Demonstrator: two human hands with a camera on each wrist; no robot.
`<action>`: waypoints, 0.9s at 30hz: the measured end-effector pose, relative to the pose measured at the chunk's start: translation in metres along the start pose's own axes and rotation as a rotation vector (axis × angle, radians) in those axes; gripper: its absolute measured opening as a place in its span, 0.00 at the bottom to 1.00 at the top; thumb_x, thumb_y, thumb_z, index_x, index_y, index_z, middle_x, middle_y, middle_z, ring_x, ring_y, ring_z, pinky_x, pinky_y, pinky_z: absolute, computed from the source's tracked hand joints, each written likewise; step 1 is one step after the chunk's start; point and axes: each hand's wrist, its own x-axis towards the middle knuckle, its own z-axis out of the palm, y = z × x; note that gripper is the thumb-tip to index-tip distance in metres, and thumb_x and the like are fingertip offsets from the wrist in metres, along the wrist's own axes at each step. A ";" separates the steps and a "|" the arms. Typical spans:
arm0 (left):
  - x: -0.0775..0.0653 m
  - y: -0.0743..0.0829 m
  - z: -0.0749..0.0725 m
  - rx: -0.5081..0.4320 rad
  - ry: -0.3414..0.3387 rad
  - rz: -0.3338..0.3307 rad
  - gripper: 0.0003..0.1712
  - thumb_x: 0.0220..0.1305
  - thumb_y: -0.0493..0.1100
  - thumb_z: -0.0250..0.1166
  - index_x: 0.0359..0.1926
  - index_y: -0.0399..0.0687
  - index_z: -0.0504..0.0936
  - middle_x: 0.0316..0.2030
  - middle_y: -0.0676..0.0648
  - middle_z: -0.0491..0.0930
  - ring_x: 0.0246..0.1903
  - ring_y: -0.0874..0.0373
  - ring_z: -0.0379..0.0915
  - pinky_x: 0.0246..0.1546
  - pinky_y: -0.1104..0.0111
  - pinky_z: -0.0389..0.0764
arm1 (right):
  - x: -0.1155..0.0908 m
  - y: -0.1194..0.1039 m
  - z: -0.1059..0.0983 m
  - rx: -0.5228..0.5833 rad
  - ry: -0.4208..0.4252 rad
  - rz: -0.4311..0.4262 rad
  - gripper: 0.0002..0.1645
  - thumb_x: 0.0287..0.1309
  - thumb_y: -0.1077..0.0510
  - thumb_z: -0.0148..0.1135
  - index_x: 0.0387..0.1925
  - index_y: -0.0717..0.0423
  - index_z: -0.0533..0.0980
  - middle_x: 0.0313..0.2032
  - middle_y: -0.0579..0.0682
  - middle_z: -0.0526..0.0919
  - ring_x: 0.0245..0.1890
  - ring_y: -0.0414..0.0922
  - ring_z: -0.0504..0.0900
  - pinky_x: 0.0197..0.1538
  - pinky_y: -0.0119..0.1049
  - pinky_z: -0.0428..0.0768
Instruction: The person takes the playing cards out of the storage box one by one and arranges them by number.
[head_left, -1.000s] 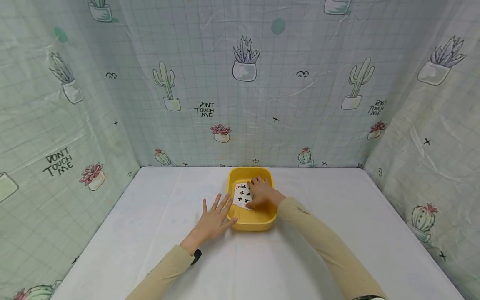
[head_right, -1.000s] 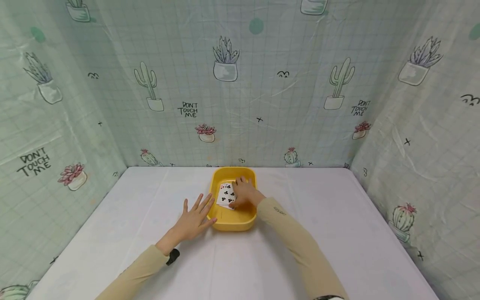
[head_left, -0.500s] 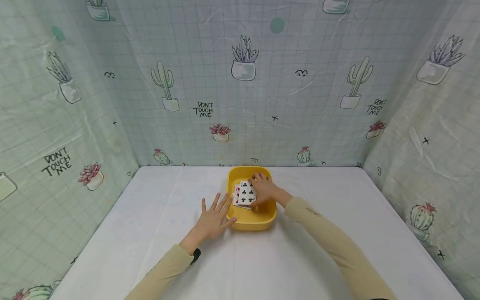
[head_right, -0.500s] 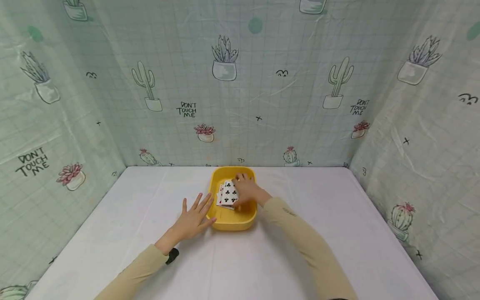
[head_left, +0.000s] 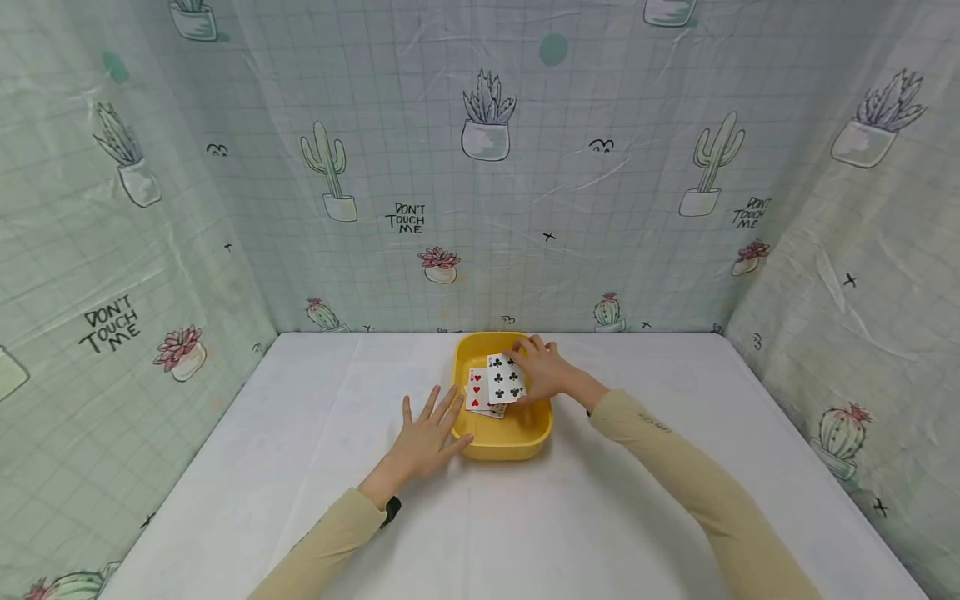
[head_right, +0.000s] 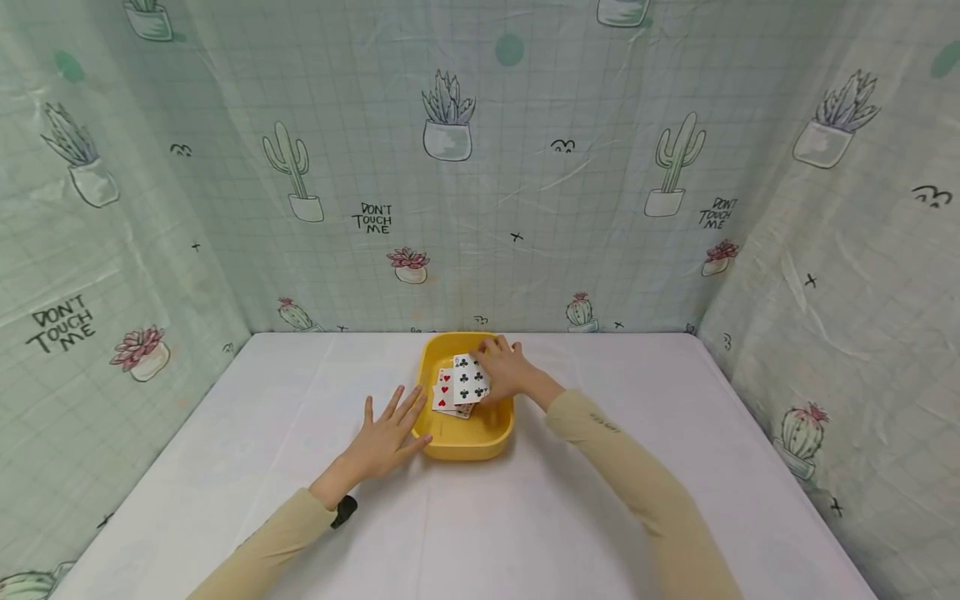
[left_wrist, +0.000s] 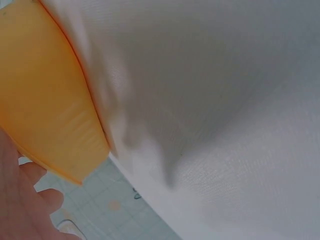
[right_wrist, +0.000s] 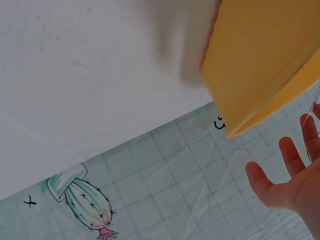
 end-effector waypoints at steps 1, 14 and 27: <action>0.000 0.000 0.000 0.001 0.000 0.001 0.42 0.61 0.69 0.38 0.69 0.51 0.46 0.70 0.50 0.43 0.69 0.49 0.35 0.58 0.35 0.40 | -0.001 0.000 -0.001 0.000 -0.007 0.003 0.53 0.36 0.38 0.68 0.64 0.51 0.58 0.58 0.54 0.58 0.58 0.54 0.53 0.55 0.57 0.58; 0.001 -0.001 0.001 0.002 0.004 0.004 0.42 0.61 0.69 0.37 0.69 0.51 0.46 0.70 0.50 0.43 0.69 0.47 0.36 0.58 0.35 0.40 | -0.018 0.013 -0.010 -0.006 0.058 -0.032 0.52 0.38 0.39 0.67 0.64 0.52 0.57 0.61 0.52 0.58 0.60 0.55 0.55 0.56 0.59 0.58; 0.000 0.000 0.000 -0.009 0.000 0.008 0.42 0.61 0.69 0.38 0.69 0.50 0.46 0.70 0.50 0.43 0.69 0.47 0.35 0.58 0.35 0.39 | -0.042 0.048 -0.005 0.021 0.118 -0.028 0.53 0.37 0.39 0.65 0.65 0.53 0.56 0.60 0.53 0.59 0.58 0.55 0.56 0.53 0.60 0.60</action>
